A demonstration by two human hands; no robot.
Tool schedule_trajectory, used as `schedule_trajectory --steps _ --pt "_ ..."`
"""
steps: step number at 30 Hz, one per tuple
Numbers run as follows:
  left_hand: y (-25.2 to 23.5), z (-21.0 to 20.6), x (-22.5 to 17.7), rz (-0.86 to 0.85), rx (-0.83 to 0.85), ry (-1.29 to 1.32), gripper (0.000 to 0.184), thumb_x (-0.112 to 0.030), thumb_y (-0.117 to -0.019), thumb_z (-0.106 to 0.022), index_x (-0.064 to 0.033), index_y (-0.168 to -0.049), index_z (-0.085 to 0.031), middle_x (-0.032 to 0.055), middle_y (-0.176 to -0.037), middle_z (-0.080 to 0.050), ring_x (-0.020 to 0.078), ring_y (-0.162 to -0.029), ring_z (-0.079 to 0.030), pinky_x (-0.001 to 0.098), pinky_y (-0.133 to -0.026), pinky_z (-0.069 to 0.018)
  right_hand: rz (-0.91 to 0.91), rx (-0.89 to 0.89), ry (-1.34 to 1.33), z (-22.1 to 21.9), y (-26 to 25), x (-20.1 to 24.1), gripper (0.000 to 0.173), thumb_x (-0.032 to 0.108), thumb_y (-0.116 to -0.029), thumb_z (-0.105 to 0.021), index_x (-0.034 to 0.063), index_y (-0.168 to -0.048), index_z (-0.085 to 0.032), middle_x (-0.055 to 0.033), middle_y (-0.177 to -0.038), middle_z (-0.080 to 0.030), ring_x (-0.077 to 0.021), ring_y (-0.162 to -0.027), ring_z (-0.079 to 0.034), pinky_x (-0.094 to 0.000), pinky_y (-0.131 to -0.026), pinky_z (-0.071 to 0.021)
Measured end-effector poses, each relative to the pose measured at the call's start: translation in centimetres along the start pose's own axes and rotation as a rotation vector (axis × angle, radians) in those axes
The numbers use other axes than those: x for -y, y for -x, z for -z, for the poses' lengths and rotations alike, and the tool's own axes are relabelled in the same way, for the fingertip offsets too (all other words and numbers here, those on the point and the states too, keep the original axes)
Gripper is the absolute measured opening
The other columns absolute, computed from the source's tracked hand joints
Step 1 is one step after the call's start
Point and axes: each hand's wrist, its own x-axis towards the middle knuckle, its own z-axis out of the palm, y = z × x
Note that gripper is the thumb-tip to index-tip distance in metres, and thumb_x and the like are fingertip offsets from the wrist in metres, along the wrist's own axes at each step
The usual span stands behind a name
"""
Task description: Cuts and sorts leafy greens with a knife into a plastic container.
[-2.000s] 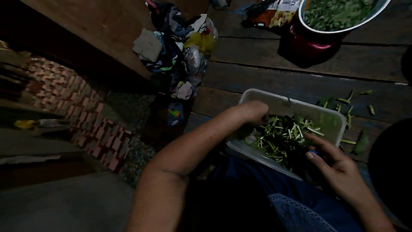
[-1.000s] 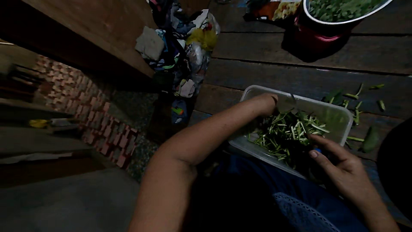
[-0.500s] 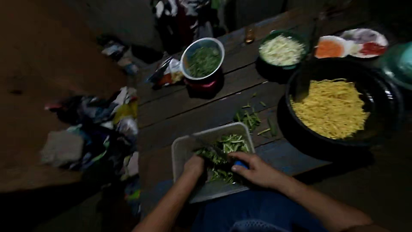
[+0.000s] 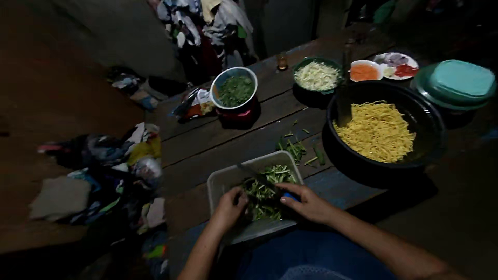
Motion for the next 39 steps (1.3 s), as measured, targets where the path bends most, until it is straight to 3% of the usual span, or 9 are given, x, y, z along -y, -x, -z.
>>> schedule_trajectory --steps 2,4,7,10,15,19,24,29,39 --pt "1.0 -0.2 0.2 -0.092 -0.038 0.377 0.018 -0.002 -0.1012 -0.057 0.0049 -0.117 -0.055 0.0066 -0.091 -0.065 0.0104 -0.072 -0.067 0.0265 -0.069 -0.0597 0.033 -0.014 -0.018 -0.4 0.5 -0.1 0.044 0.018 -0.1049 -0.051 -0.0014 -0.144 -0.052 -0.0145 -0.133 -0.063 -0.0101 -0.114 -0.063 -0.0261 -0.101 -0.0498" --pt "1.4 -0.8 -0.1 -0.113 -0.086 0.715 0.016 0.003 -0.0998 -0.055 0.0035 -0.116 -0.054 0.0040 -0.090 -0.067 0.0082 -0.072 -0.067 0.0233 -0.069 -0.0593 0.079 -0.007 -0.042 -0.9 0.9 0.0 0.044 0.018 -0.1047 -0.051 -0.0011 -0.144 -0.052 -0.0115 -0.133 -0.063 -0.0056 -0.112 -0.063 -0.0227 -0.098 -0.0515" --pt "1.8 -2.1 -0.7 -0.081 -0.135 1.161 0.018 0.008 -0.0995 -0.046 -0.0026 -0.111 -0.054 0.0039 -0.091 -0.065 0.0100 -0.075 -0.065 0.0238 -0.069 -0.0571 0.141 0.022 -0.066 -1.5 1.1 0.3 0.045 0.018 -0.1043 -0.051 -0.0014 -0.145 -0.052 -0.0071 -0.133 -0.063 -0.0022 -0.111 -0.063 -0.0203 -0.096 -0.0522" --pt "2.0 -3.0 -1.0 -0.049 -0.098 1.376 0.016 0.004 -0.1030 -0.045 -0.0061 -0.103 -0.057 0.0025 -0.086 -0.066 0.0105 -0.075 -0.065 0.0260 -0.073 -0.0577 0.206 0.070 -0.100 -2.1 1.0 0.2 0.048 0.021 -0.1043 -0.052 -0.0017 -0.146 -0.049 -0.0023 -0.128 -0.065 -0.0003 -0.102 -0.064 -0.0189 -0.088 -0.0547" --pt "2.0 -4.2 -0.1 -0.088 -0.067 1.411 0.013 -0.001 -0.1045 -0.049 -0.0051 -0.111 -0.060 0.0008 -0.086 -0.063 0.0061 -0.068 -0.060 0.0196 -0.064 -0.0533 0.249 0.165 -0.044 -2.6 1.2 0.1 0.057 0.025 -0.1035 -0.055 -0.0046 -0.150 -0.042 -0.0044 -0.132 -0.064 0.0014 -0.106 -0.062 -0.0172 -0.092 -0.0524" --pt "2.1 -4.8 0.0 -0.064 -0.042 1.449 0.015 -0.001 -0.1038 -0.050 -0.0045 -0.114 -0.061 0.0006 -0.084 -0.062 0.0073 -0.070 -0.061 0.0223 -0.069 -0.0547 0.240 0.171 -0.053 -2.7 1.0 -0.2 0.056 0.023 -0.1033 -0.056 -0.0040 -0.150 -0.042 -0.0036 -0.127 -0.066 0.0001 -0.102 -0.063 -0.0184 -0.089 -0.0541" --pt "2.1 -5.2 -0.1 -0.066 -0.021 1.472 0.016 0.001 -0.1037 -0.047 -0.0055 -0.110 -0.060 0.0002 -0.087 -0.064 0.0057 -0.070 -0.061 0.0208 -0.067 -0.0543 0.253 0.182 -0.045 -2.5 0.9 -0.2 0.053 0.021 -0.1035 -0.055 -0.0032 -0.150 -0.044 -0.0040 -0.134 -0.064 -0.0013 -0.109 -0.063 -0.0198 -0.095 -0.0533" --pt "1.8 -5.2 -0.1 -0.065 -0.003 1.469 0.017 0.002 -0.1039 -0.044 -0.0050 -0.109 -0.060 0.0008 -0.087 -0.065 0.0058 -0.070 -0.062 0.0203 -0.066 -0.0547 0.259 0.201 -0.048 -2.0 0.8 -0.4 0.052 0.024 -0.1046 -0.054 -0.0012 -0.149 -0.046 -0.0044 -0.128 -0.066 -0.0010 -0.102 -0.064 -0.0188 -0.089 -0.0541" --pt "1.2 -5.4 -0.2 -0.033 -0.056 1.473 0.015 0.001 -0.1029 -0.050 -0.0051 -0.101 -0.063 0.0017 -0.086 -0.065 0.0083 -0.073 -0.062 0.0226 -0.070 -0.0552 0.230 0.208 -0.053 -1.6 0.4 -0.6 0.053 0.024 -0.1047 -0.054 -0.0025 -0.149 -0.045 -0.0059 -0.133 -0.064 -0.0003 -0.106 -0.064 -0.0175 -0.092 -0.0533"
